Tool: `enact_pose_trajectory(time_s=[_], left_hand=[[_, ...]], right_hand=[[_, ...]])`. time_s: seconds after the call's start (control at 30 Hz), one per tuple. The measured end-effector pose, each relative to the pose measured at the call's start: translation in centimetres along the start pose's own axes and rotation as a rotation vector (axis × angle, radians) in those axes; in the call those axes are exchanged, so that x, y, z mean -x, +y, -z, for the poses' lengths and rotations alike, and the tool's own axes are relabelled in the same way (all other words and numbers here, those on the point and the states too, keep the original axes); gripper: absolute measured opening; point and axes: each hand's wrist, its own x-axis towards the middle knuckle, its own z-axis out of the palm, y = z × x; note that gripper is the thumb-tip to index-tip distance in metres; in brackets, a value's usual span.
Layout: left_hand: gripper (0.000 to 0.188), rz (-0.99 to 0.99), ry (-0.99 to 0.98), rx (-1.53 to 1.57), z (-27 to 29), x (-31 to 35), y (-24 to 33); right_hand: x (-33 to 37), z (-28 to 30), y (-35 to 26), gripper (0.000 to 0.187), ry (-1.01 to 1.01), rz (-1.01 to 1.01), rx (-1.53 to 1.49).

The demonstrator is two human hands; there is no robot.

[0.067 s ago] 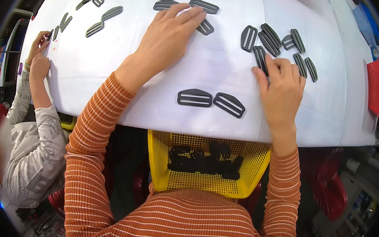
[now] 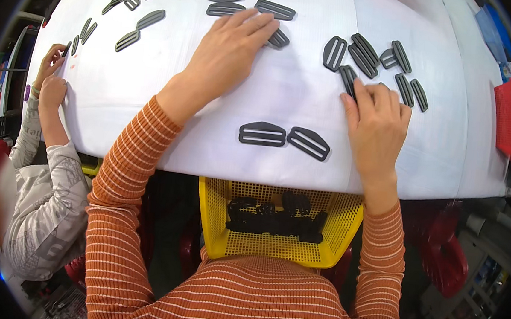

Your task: The person sorts small black plastic buckles on a white table, arranging them into neat rows and transferring them into a yellow basket. Another person works alongside at the same table, also sorting buckles.

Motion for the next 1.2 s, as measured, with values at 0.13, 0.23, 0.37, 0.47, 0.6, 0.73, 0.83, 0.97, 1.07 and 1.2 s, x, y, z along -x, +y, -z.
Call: enact_pose_trajectory(time_s=[0.13,0.23,0.37,0.47,0.6,0.73,0.83,0.97,1.07,1.2], left_hand=[[0.03,-0.032,-0.082,0.172,2.7,1.6,3.7],[0.026,-0.05,-0.103,0.193,5.0,3.1,6.3],[0.019,0.082,-0.321,0.403,5.9,2.8,6.7],[0.025,0.099,-0.076,0.34,3.5,0.3,4.2],[0.03,0.002,0.144,0.026,-1.1,-3.1,-0.9],[0.029,0.05,-0.064,0.149,-0.9,-2.7,-1.4],[0.027,0.064,-0.09,0.243,1.1,-1.4,1.1],[0.022,0.115,-0.183,0.31,4.3,0.2,3.4],[0.02,0.132,-0.102,0.364,4.4,0.7,3.4],[0.019,0.173,-0.016,0.424,4.2,0.0,3.5]], right_hand=[[2.5,2.9,-0.4,0.017,-0.096,-0.1,-0.339],[2.4,4.4,-0.5,0.017,-0.287,-0.233,-0.625],[-1.0,1.4,-0.5,0.026,-0.08,-0.149,-0.38],[-3.6,-1.2,-0.8,0.028,0.061,-0.104,-0.199],[-4.7,-2.2,-1.3,0.022,0.074,0.02,0.027],[-2.4,0.7,-1.9,0.015,-0.138,-0.131,-0.307],[-1.0,2.5,-1.4,0.012,-0.238,-0.223,-0.551],[-0.5,0.5,1.7,0.013,0.123,-0.092,-0.161],[-1.2,-0.8,2.5,0.009,0.178,0.017,0.033],[-1.9,0.0,1.7,0.01,0.117,-0.013,-0.13]])
